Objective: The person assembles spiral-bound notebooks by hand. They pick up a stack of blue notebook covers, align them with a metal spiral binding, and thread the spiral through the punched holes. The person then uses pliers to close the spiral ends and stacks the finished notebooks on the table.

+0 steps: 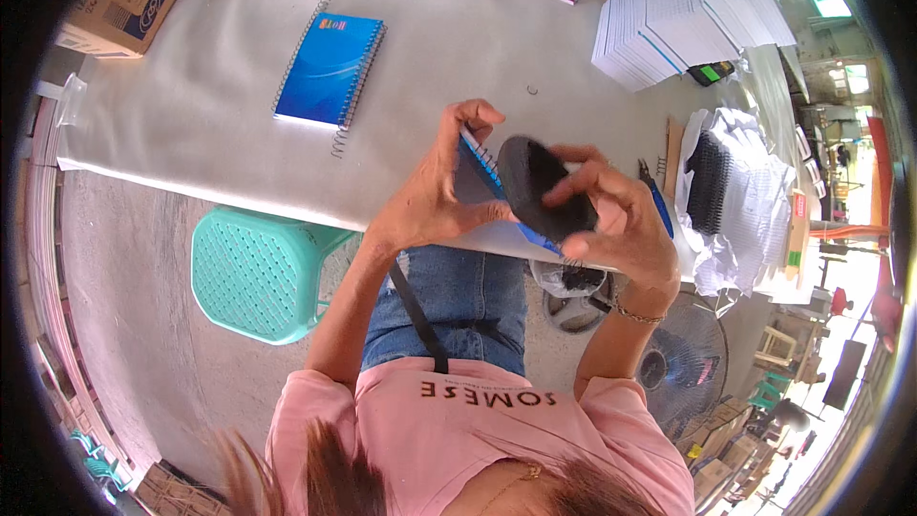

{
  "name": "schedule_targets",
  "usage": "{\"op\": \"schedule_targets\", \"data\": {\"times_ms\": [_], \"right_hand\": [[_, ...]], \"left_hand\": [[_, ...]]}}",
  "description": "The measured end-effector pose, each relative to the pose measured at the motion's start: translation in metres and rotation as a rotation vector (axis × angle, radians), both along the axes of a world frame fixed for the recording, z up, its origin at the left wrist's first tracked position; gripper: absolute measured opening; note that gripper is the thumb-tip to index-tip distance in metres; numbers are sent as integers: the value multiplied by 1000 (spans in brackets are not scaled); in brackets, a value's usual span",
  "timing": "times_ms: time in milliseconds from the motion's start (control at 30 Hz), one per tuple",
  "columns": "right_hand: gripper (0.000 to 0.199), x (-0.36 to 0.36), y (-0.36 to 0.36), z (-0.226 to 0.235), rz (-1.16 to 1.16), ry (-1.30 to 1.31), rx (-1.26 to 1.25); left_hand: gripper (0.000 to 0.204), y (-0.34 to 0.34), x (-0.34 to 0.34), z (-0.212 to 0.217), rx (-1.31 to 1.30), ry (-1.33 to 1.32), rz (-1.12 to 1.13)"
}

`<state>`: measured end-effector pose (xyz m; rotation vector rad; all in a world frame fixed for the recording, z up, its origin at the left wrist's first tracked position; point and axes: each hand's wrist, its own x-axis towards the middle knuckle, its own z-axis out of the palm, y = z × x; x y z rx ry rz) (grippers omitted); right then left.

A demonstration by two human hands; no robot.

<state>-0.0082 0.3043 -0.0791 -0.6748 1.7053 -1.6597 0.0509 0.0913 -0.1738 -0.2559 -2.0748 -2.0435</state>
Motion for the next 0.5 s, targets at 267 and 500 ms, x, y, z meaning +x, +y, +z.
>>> {"op": "schedule_targets", "data": {"times_ms": [267, 500], "right_hand": [[36, 1, -10, 6, -39, 86, 44], [52, -22, -5, -31, -400, 613, 498]], "left_hand": [[90, -2, 0, -6, 26, 3, -63], [75, 10, 2, 9, -105, 26, 57]]}}
